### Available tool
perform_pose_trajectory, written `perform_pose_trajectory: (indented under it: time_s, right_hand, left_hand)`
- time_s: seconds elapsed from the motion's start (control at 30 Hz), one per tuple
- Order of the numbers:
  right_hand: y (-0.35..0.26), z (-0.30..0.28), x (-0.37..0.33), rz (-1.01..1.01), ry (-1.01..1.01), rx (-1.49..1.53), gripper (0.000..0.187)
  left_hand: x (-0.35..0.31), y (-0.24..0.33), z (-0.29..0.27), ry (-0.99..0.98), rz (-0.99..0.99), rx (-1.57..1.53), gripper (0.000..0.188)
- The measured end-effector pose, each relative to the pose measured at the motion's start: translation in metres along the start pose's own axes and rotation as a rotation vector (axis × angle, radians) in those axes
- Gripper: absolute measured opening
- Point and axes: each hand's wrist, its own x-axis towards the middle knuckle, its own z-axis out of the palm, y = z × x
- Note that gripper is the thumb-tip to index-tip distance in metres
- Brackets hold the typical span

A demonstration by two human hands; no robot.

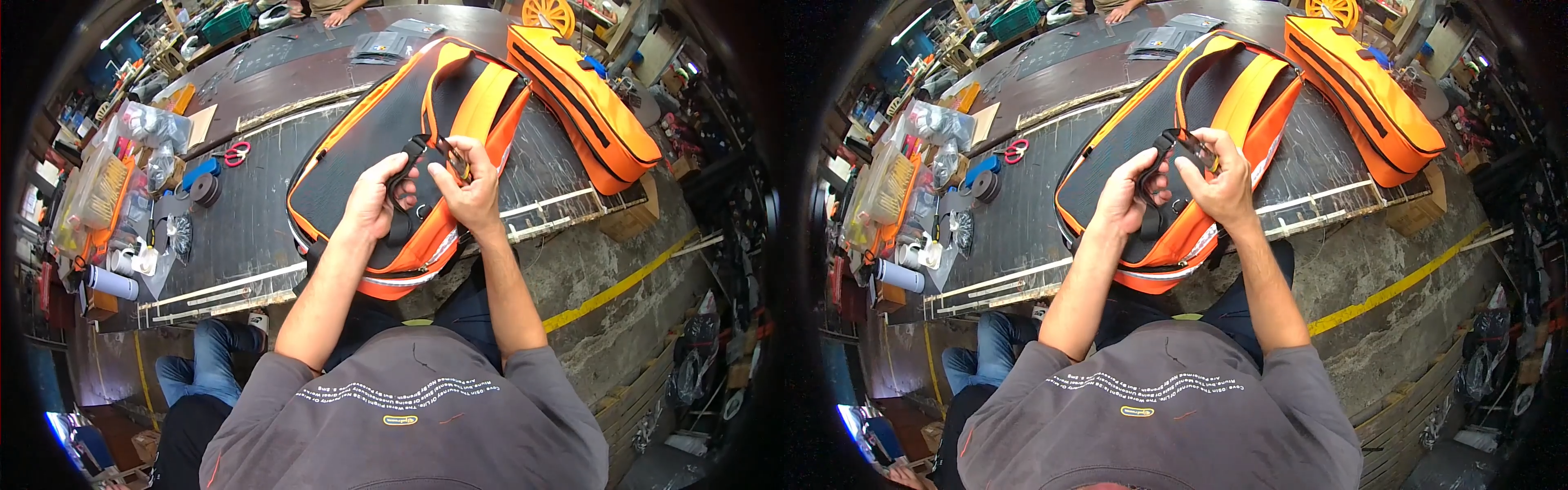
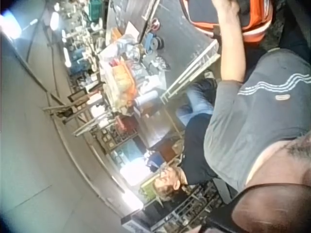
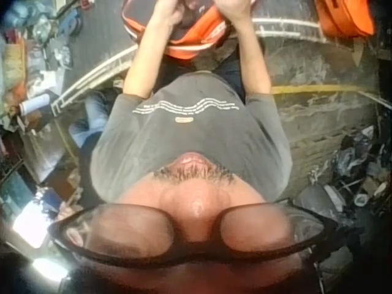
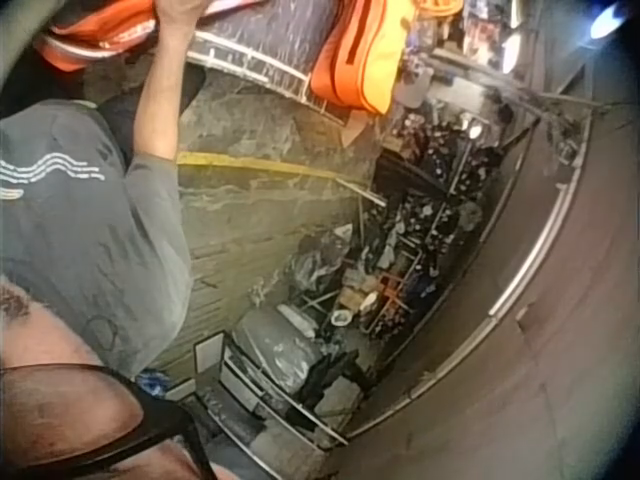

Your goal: Checking the straps, zippers, and compartments of an orange emergency backpack and writing on a label.

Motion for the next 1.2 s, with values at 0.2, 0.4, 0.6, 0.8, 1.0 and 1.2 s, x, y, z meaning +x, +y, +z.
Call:
perform_pose_trajectory:
  time_s: [0.2, 0.4, 0.6, 0.8, 1.0, 1.2]
  right_hand:
    - [-0.007, -0.010, -0.005, -0.182, 0.012, -0.255, 0.037]
    - [-0.015, -0.009, -0.007, -0.116, 0.058, -0.137, 0.029]
    - [-0.021, -0.023, -0.004, -0.126, -0.036, -0.445, 0.021]
    - [-0.020, -0.021, -0.014, 0.296, -0.009, 0.376, 0.010]
    - [-0.017, -0.030, -0.039, 0.226, -0.069, 0.050, 0.020]
    - [-0.018, -0.022, -0.045, 0.160, 0.008, 0.028, 0.020]
  left_hand:
    - [-0.004, -0.013, 0.013, -0.040, 0.087, 0.068, 0.020]
    - [-0.012, -0.014, 0.022, -0.020, 0.158, 0.146, 0.021]
    - [-0.014, -0.020, 0.028, -0.053, 0.310, 0.254, 0.015]
    - [-0.014, -0.023, 0.030, -0.035, 0.219, 0.157, 0.016]
    - [-0.017, -0.018, 0.027, 0.054, 0.137, 0.101, 0.022]
    - [-0.020, -0.023, 0.033, 0.028, 0.174, 0.119, 0.023]
